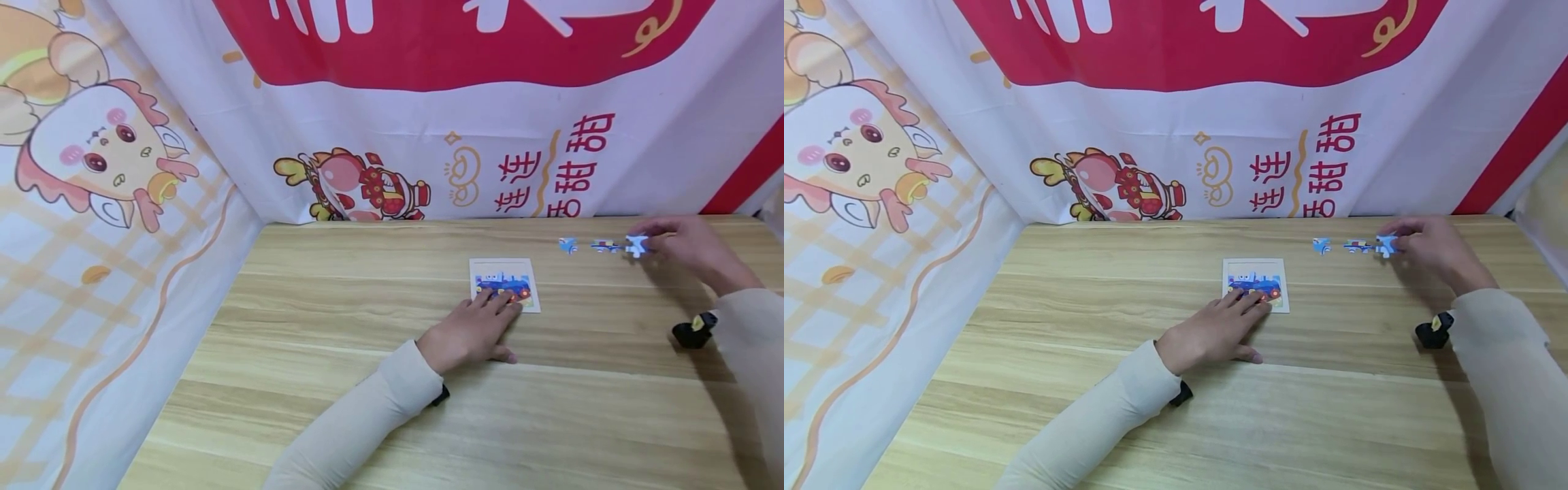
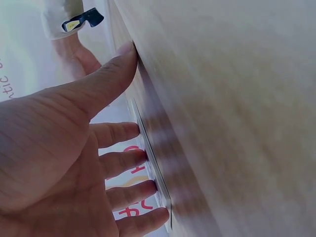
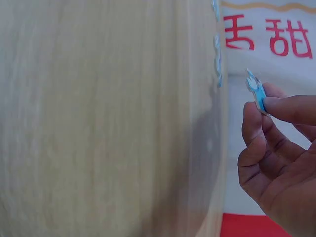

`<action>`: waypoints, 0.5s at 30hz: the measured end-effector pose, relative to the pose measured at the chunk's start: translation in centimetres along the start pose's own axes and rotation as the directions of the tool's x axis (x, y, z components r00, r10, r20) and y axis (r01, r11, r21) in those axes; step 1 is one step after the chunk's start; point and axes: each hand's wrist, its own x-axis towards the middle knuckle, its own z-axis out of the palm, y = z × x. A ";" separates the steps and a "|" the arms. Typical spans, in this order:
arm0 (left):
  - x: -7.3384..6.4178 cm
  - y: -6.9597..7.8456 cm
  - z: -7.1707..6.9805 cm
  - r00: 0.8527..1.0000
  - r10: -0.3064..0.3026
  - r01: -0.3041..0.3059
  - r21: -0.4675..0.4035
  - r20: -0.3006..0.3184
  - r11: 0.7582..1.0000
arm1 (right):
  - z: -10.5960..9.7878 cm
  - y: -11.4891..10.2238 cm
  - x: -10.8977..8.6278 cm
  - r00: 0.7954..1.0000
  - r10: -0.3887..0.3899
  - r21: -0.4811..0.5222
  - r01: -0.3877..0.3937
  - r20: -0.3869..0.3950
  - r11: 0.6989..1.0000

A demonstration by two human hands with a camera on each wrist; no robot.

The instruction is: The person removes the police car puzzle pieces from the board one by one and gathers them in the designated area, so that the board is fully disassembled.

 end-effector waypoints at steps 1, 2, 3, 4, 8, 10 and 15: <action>0.0 0.0 0.0 1.000 0.000 0.000 -0.002 -0.001 1.000 | 0.0 0.2 0.1 1.000 0.008 0.006 -0.008 -0.006 1.000; 0.0 0.0 0.0 1.000 -0.001 0.001 -0.002 0.000 1.000 | 0.0 0.4 0.2 1.000 0.017 0.010 -0.017 -0.015 1.000; 0.0 0.0 0.0 1.000 0.000 0.000 0.000 -0.001 1.000 | 0.0 0.7 0.4 1.000 0.018 0.010 -0.017 -0.014 1.000; 0.0 0.0 0.0 1.000 0.002 -0.002 0.002 0.000 1.000 | 0.0 0.8 0.5 0.999 0.023 0.009 -0.023 -0.025 1.000; 0.0 0.0 0.0 1.000 0.004 -0.004 -0.011 0.012 1.000 | 0.3 1.1 0.9 0.997 0.058 0.015 -0.057 -0.053 0.998; 0.0 -0.1 -0.1 1.000 0.003 -0.002 -0.027 0.021 1.000 | 0.5 1.2 1.1 0.995 0.079 0.027 -0.078 -0.055 0.997; 0.0 -0.2 -0.2 0.999 -0.001 0.002 -0.052 0.035 0.999 | 0.6 1.6 1.5 0.995 0.091 0.042 -0.089 -0.044 0.995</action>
